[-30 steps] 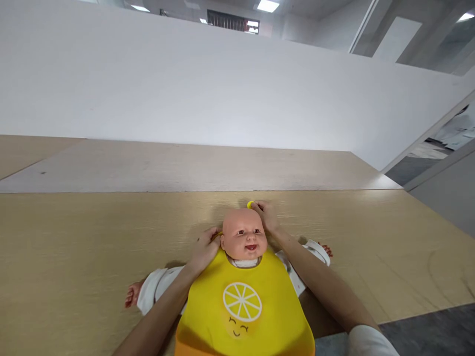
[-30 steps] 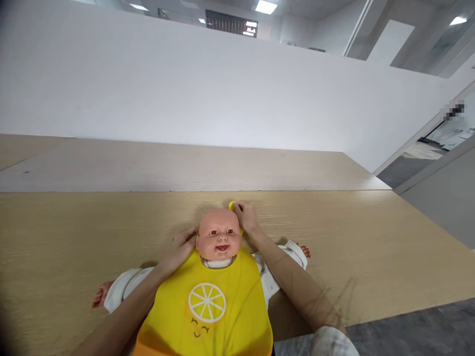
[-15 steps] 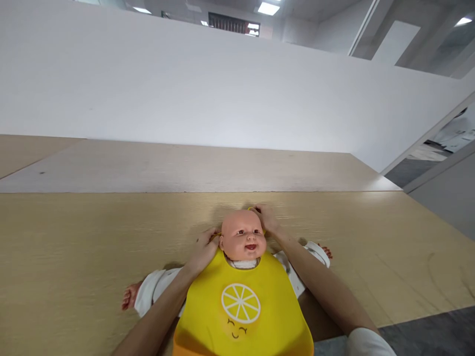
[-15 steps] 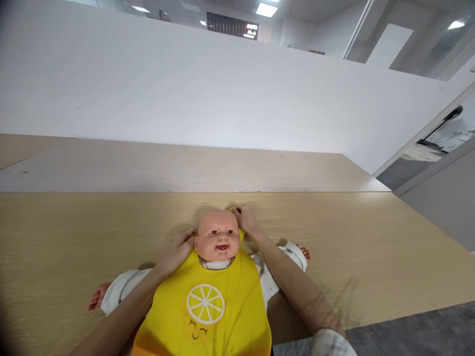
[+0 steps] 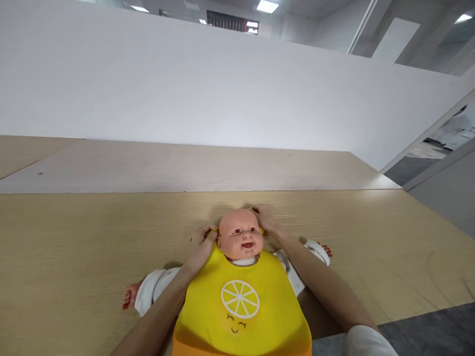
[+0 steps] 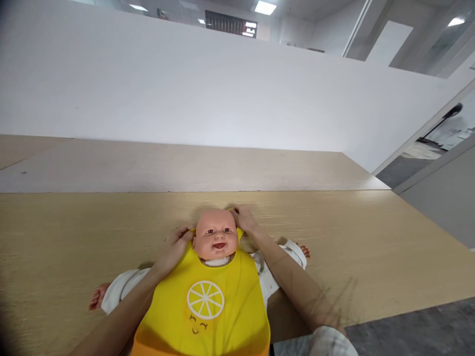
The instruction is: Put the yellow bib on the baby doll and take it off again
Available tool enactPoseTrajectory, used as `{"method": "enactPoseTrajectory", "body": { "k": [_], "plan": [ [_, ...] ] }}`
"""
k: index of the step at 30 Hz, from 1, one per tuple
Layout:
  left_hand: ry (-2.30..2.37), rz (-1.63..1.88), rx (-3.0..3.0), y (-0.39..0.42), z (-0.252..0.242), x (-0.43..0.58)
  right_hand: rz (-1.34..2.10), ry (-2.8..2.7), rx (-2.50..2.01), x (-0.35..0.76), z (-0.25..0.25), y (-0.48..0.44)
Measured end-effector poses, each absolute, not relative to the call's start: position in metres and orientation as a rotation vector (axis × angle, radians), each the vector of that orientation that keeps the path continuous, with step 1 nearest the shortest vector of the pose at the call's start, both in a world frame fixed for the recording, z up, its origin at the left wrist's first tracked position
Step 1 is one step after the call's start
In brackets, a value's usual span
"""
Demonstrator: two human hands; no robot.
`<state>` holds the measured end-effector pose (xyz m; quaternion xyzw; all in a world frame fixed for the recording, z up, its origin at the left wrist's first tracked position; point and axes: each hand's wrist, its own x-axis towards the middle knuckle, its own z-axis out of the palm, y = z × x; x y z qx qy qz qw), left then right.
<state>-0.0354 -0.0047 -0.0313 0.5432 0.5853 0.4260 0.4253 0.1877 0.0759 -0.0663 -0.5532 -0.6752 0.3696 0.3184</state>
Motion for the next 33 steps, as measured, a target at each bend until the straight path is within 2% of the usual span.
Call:
{"method": "enactPoseTrajectory", "body": {
  "k": [9,13,21,33],
  "plan": [
    [1.289,1.288,0.992,-0.010,-0.029,-0.034,1.058,-1.834,-1.524,0.191,-0.032,0.071],
    [1.140,1.265,0.695,-0.011,-0.024,-0.032,0.873,-2.054,-1.553,0.201,-0.007,0.067],
    [1.168,1.246,0.721,-0.012,-0.020,-0.032,0.731,-2.189,-1.674,0.199,0.004,0.062],
    [1.026,1.352,0.567,-0.009,-0.016,-0.040,0.671,-2.170,-1.583,0.206,0.037,0.047]
  ]
}}
